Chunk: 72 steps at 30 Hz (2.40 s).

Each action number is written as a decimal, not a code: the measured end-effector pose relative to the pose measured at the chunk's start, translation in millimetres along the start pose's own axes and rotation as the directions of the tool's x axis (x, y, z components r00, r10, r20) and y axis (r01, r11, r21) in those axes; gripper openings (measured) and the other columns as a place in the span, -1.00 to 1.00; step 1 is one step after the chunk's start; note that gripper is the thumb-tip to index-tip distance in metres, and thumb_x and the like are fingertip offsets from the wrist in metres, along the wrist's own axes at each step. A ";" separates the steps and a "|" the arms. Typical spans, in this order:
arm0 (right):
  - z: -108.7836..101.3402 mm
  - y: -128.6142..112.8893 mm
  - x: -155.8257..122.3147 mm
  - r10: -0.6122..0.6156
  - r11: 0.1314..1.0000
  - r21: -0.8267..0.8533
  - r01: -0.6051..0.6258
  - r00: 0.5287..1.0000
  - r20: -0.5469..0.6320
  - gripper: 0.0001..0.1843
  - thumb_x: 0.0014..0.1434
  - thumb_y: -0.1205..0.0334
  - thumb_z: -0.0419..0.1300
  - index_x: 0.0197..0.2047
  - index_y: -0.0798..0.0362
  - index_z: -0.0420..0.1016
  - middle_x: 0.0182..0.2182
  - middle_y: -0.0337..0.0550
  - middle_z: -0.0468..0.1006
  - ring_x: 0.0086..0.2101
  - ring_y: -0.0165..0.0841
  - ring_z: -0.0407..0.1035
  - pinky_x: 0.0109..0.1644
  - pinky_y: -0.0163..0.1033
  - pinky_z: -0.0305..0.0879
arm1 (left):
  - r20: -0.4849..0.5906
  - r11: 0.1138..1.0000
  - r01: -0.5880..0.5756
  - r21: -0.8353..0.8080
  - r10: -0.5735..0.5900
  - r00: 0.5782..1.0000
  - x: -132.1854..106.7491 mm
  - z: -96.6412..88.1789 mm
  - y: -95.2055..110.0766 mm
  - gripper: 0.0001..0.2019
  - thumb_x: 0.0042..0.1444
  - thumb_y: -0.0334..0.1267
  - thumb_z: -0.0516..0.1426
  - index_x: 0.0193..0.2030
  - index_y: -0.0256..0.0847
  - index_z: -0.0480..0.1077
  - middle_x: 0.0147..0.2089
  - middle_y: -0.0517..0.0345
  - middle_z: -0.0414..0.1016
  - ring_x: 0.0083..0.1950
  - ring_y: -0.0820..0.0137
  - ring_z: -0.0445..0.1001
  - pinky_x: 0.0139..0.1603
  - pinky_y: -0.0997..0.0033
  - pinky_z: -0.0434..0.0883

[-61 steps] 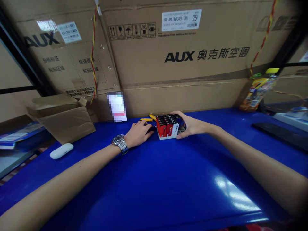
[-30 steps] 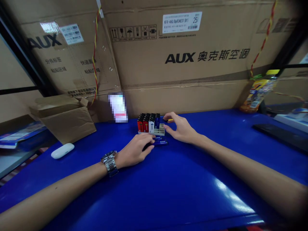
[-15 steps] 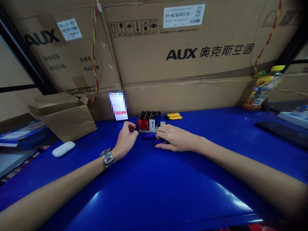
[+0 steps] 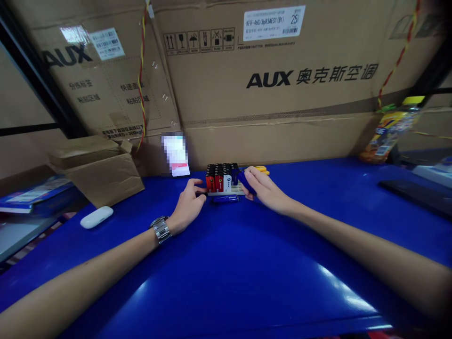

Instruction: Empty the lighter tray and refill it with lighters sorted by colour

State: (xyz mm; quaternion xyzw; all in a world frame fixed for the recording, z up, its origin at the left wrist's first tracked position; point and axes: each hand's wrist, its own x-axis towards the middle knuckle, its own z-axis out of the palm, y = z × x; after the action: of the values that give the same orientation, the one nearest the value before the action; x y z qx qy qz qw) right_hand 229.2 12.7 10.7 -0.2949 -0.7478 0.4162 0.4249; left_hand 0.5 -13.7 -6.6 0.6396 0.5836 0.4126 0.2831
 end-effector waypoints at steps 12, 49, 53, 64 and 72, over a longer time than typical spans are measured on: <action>-3.1 15.9 2.7 0.219 0.966 -0.046 -0.253 0.906 -0.363 -0.66 0.01 0.06 0.18 -0.60 -0.02 0.10 -0.76 -0.45 0.02 -0.77 -0.57 -0.08 -0.75 -0.34 -0.09 | -0.017 1.000 -0.003 -0.016 0.002 1.000 -3.3 1.9 7.9 -0.72 -0.08 -0.44 0.00 -0.17 -0.20 0.22 -0.34 0.14 0.54 -0.36 0.41 0.38 -0.37 0.37 0.21; -5.0 19.5 3.5 0.173 0.985 0.028 -0.171 0.960 -0.219 -0.47 0.14 -0.24 0.03 -0.58 0.04 0.25 -0.71 -0.33 0.14 -0.68 -0.51 0.01 -0.61 -0.32 -0.04 | -0.006 0.999 -0.014 0.039 0.015 1.000 -3.2 2.1 7.0 -0.76 -0.06 -0.42 0.00 -0.20 -0.20 0.28 -0.35 0.14 0.54 -0.30 0.35 0.43 -0.30 0.35 0.26; -7.9 25.5 9.8 0.179 0.971 0.196 -0.134 0.956 -0.232 -0.47 0.24 -0.16 -0.13 -0.38 0.09 0.40 -0.59 -0.24 0.27 -0.59 -0.46 0.14 -0.53 -0.30 0.09 | 0.000 0.999 -0.020 0.045 0.020 1.000 -3.0 2.0 6.2 -0.76 -0.07 -0.42 0.00 -0.20 -0.21 0.28 -0.34 0.13 0.54 -0.29 0.34 0.43 -0.31 0.35 0.25; -22.6 37.0 19.7 -0.140 0.977 -0.204 0.063 0.912 -0.387 -0.70 0.04 0.00 0.25 -0.31 0.08 0.46 -0.57 -0.32 0.26 -0.53 -0.45 0.15 -0.40 -0.23 0.14 | 0.043 0.993 -0.037 0.113 0.032 0.999 -5.3 0.8 11.0 -0.79 0.02 -0.34 0.02 -0.17 -0.21 0.28 -0.25 0.10 0.52 -0.22 0.32 0.44 -0.23 0.33 0.26; -22.7 38.7 21.5 -0.107 0.974 -0.218 0.065 0.976 -0.188 -0.74 0.17 0.07 0.13 -0.18 0.07 0.42 -0.43 -0.12 0.55 -0.41 -0.32 0.43 -0.28 -0.14 0.34 | 0.049 0.992 -0.040 0.120 0.035 0.998 -5.6 0.8 11.7 -0.81 0.04 -0.36 0.02 -0.17 -0.21 0.29 -0.25 0.10 0.51 -0.20 0.31 0.45 -0.19 0.31 0.28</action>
State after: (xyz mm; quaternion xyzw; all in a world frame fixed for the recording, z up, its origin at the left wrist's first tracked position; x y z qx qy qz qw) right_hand 242.6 56.8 -8.1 -0.3455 -0.7536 0.2841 0.4816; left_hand 7.3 -21.0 1.7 0.6759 0.5887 0.3666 0.2494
